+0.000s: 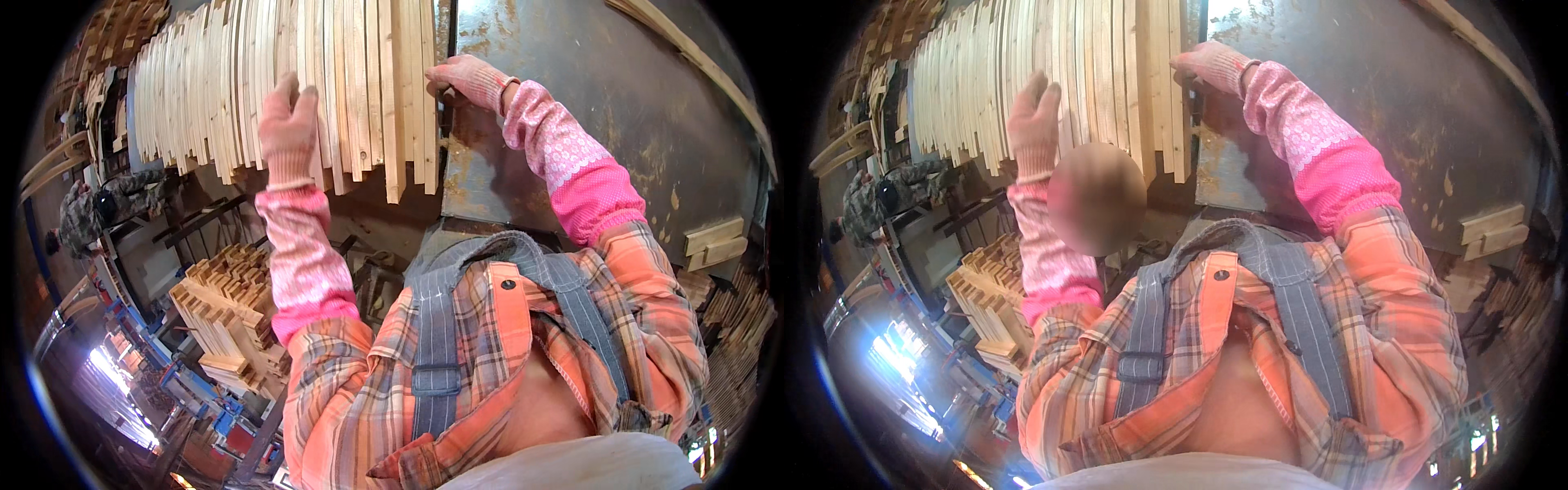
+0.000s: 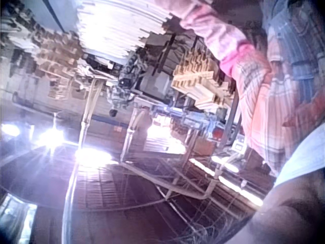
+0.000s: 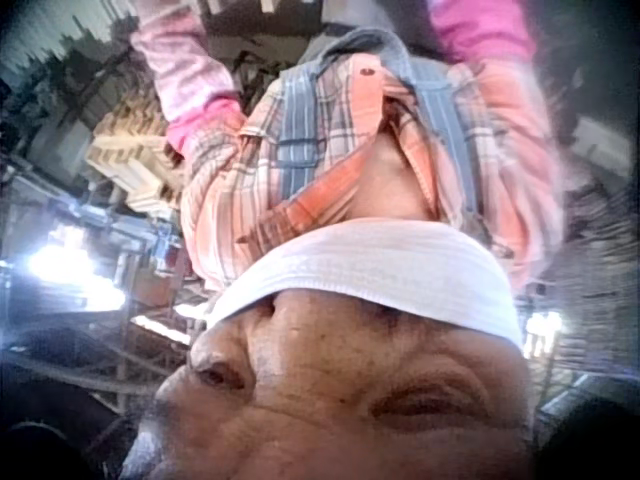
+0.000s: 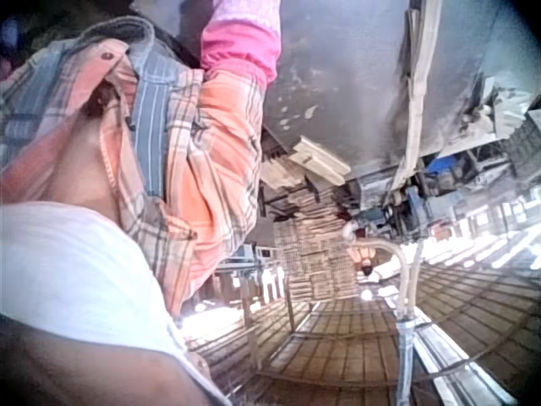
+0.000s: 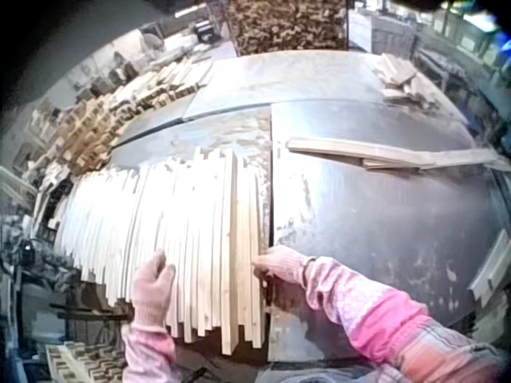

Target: The person repeatedly picks up small wooden planks from a pile on a metal table and stacks them into a neat vertical arrangement. The person handles the planks one at a time or in small groups, aligning them carefully on the growing stack.

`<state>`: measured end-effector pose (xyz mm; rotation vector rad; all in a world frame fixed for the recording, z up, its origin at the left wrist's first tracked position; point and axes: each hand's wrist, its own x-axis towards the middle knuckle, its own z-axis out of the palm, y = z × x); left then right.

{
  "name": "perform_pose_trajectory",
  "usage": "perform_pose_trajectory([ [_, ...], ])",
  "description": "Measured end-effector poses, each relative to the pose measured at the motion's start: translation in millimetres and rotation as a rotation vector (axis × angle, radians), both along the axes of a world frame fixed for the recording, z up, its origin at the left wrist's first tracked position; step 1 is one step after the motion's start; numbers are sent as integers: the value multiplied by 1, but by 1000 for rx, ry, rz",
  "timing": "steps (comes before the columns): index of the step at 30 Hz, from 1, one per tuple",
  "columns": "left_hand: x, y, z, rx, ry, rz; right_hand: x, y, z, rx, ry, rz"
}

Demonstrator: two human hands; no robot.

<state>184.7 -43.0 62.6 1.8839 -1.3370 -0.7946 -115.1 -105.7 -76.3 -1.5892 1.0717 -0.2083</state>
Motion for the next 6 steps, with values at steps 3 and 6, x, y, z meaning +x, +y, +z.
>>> perform_pose_trajectory([
  [3, -23, 64, 1, -139, 138, 127, 10, 6, 52, 22, 201, -90],
  [6, -20, 104, -12, -91, -147, 41, 11, 5, 38, 59, 197, -270],
])
